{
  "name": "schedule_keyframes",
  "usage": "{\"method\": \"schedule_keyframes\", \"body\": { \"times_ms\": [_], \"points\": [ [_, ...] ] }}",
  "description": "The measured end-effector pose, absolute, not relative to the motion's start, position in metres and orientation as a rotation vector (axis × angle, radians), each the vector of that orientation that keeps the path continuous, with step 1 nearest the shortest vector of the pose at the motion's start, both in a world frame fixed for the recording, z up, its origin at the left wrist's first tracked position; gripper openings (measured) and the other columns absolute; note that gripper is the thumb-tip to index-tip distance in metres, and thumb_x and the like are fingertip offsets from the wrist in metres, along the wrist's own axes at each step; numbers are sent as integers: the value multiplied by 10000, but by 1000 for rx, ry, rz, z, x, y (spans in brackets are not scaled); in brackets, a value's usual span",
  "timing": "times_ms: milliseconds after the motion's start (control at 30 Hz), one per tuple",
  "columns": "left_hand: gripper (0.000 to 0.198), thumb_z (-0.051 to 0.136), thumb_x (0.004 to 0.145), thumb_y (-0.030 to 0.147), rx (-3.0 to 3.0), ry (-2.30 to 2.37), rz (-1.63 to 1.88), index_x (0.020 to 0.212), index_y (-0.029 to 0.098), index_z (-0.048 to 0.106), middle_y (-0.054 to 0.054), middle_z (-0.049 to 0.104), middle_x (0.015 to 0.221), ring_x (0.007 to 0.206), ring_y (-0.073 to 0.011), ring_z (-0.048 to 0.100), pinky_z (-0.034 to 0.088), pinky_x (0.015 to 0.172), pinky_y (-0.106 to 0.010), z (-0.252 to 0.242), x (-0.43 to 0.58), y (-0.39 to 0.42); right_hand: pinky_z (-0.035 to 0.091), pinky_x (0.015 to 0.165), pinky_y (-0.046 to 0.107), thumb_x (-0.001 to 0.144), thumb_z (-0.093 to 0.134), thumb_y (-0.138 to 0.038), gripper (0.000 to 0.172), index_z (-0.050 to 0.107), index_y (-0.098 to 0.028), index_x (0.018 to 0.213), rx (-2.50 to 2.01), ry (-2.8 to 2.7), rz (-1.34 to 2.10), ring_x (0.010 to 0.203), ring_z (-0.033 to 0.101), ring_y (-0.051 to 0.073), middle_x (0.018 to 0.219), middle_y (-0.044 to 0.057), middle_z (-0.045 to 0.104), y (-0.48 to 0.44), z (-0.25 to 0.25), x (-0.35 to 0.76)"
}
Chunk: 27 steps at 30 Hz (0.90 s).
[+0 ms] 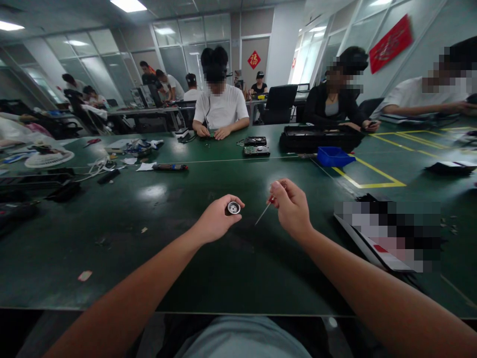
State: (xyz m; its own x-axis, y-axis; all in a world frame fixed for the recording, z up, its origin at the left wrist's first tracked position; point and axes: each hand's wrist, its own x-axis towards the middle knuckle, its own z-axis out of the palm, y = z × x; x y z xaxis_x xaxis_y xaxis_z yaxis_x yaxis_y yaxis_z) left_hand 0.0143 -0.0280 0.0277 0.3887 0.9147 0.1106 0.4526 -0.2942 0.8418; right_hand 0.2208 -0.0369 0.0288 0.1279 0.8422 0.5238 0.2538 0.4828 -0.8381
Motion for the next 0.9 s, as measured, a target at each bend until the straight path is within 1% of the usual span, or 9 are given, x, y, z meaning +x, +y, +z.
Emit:
{"method": "schedule_keyframes", "body": {
  "times_ms": [67, 133, 233, 300, 400, 467, 567, 667, 900],
  "points": [
    [294, 688, 773, 138, 1942, 1121, 797, 1054, 222, 671, -53, 697, 1077, 1001, -241, 645, 475, 910, -400, 24, 23, -30, 412, 521, 269, 958, 507, -455, 321, 522, -234, 726, -976, -1328, 647, 525, 486, 122, 595, -34, 508, -34, 28, 220],
    [297, 695, 786, 140, 1982, 1097, 793, 1069, 230, 681, -44, 700, 1096, 1022, -242, 641, 473, 928, -398, 20, 28, -31, 424, 516, 268, 955, 507, -471, 302, 539, -238, 766, -957, -1263, 697, 526, 495, 123, 612, -34, 510, -31, 26, 220],
    [308, 709, 795, 153, 2000, 1099, 801, 1090, 235, 675, -42, 700, 1106, 1033, -243, 639, 477, 942, -395, 12, 30, -31, 464, 549, 278, 959, 491, -496, 287, 573, -239, 861, -963, -1248, 709, 567, 553, 134, 660, -21, 556, -29, 24, 220],
    [329, 724, 795, 164, 1978, 1104, 828, 1111, 224, 659, -49, 700, 1099, 1019, -238, 644, 487, 934, -386, 5, 29, -30, 486, 573, 289, 959, 495, -504, 294, 586, -234, 889, -961, -1279, 681, 591, 581, 140, 679, -13, 585, -31, 23, 219],
    [304, 724, 813, 184, 1961, 1088, 857, 1109, 213, 659, -57, 701, 1093, 1023, -233, 645, 486, 949, -384, -3, 24, -26, 510, 601, 300, 957, 519, -480, 273, 603, -224, 910, -978, -1360, 599, 617, 612, 147, 689, -7, 620, -36, 23, 218],
    [291, 719, 830, 205, 1972, 1073, 866, 1116, 224, 669, -54, 700, 1126, 1071, -237, 633, 466, 992, -401, -8, 21, -24, 523, 628, 304, 961, 532, -452, 248, 614, -220, 934, -1001, -1427, 557, 652, 639, 152, 719, 3, 650, -39, 22, 217],
    [340, 718, 840, 234, 1987, 1101, 911, 1176, 249, 666, -53, 685, 1211, 1160, -254, 604, 422, 1060, -441, -12, 17, -21, 529, 661, 307, 968, 538, -426, 224, 617, -217, 945, -1048, -1519, 515, 692, 670, 159, 759, 15, 683, -41, 20, 216],
    [370, 714, 843, 244, 1987, 1149, 934, 1209, 257, 658, -58, 680, 1239, 1182, -267, 598, 405, 1078, -466, -12, 15, -20, 527, 675, 312, 972, 533, -412, 214, 614, -218, 936, -1092, -1560, 457, 705, 684, 166, 762, 19, 694, -42, 21, 215],
    [420, 723, 844, 286, 2004, 1134, 928, 1257, 278, 646, -49, 676, 1255, 1196, -268, 594, 407, 1078, -461, -16, 11, -16, 523, 658, 310, 975, 522, -397, 197, 614, -224, 951, -1126, -1534, 397, 700, 683, 168, 777, 21, 699, -43, 23, 214]
  ]
}}
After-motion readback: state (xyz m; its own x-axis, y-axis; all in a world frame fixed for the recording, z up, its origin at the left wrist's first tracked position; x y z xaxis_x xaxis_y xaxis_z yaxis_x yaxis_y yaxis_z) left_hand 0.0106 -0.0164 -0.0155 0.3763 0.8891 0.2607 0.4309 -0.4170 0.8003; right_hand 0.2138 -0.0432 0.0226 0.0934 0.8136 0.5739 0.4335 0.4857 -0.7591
